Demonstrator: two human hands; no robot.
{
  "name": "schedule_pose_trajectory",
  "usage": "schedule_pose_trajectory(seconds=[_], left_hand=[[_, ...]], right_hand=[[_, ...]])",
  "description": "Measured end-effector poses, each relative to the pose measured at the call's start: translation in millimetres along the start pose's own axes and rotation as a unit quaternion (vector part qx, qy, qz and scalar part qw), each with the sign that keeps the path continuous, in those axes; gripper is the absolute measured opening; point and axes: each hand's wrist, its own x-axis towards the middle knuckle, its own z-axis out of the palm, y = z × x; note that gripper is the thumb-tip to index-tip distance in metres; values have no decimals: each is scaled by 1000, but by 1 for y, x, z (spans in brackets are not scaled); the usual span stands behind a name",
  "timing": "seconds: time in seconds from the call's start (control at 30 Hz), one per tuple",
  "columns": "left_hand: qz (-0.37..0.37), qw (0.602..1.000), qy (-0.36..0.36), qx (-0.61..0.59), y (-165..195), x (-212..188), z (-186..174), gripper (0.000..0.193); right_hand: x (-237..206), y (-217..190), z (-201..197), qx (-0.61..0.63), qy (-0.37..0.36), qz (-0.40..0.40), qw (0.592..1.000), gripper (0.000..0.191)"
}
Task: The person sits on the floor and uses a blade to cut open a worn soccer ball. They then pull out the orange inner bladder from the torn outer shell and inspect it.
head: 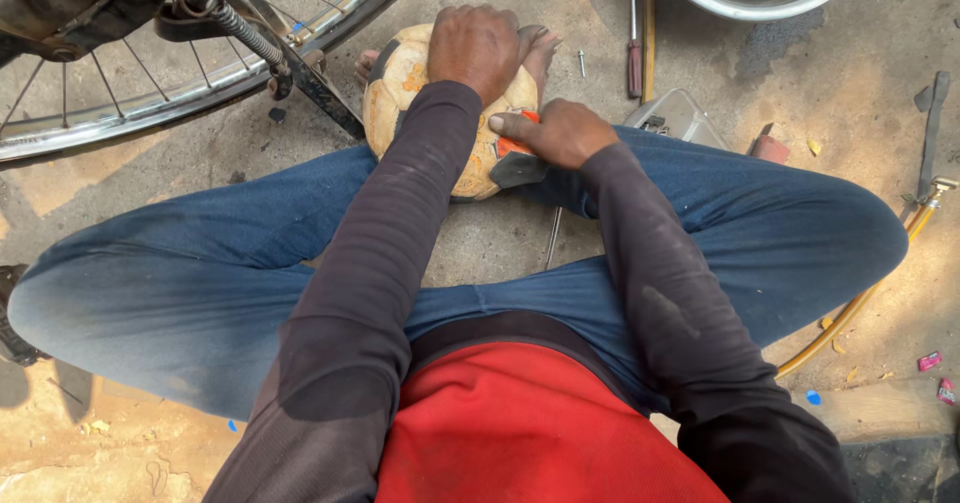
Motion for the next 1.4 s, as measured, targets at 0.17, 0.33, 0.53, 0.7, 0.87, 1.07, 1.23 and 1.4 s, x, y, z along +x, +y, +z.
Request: schedule_pose_trajectory(seconds=[0.17, 0.33, 0.53, 0.7, 0.87, 1.07, 1.23, 1.4], left_hand=[[-28, 999, 19, 13, 0, -1, -1, 48], [-20, 999, 39, 30, 1, -3, 5, 43], [-3, 999, 36, 23, 7, -1, 3, 42], [-8, 1000, -13, 13, 11, 3, -1, 45], [-34, 999, -19, 27, 12, -1, 2, 44], [-34, 999, 4, 41, 7, -1, 2, 43], [-35, 999, 14, 34, 7, 4, 3, 45], [-50, 998, 36, 26, 6, 4, 4, 44]], right_hand=[[7, 18, 28, -3, 58, -172, 983, 62], [-39, 29, 41, 38, 134, -266, 954, 40], [-93, 17, 49, 92, 181, -213, 956, 36], [-62, 26, 38, 59, 188, -145, 970, 48], [-34, 5, -7, 3, 48, -1, 999, 80], [15, -2, 1, -25, -58, -26, 998, 90], [13, 47, 36, 148, 41, -124, 980, 53], [-44, 38, 45, 163, 95, -174, 967, 43]])
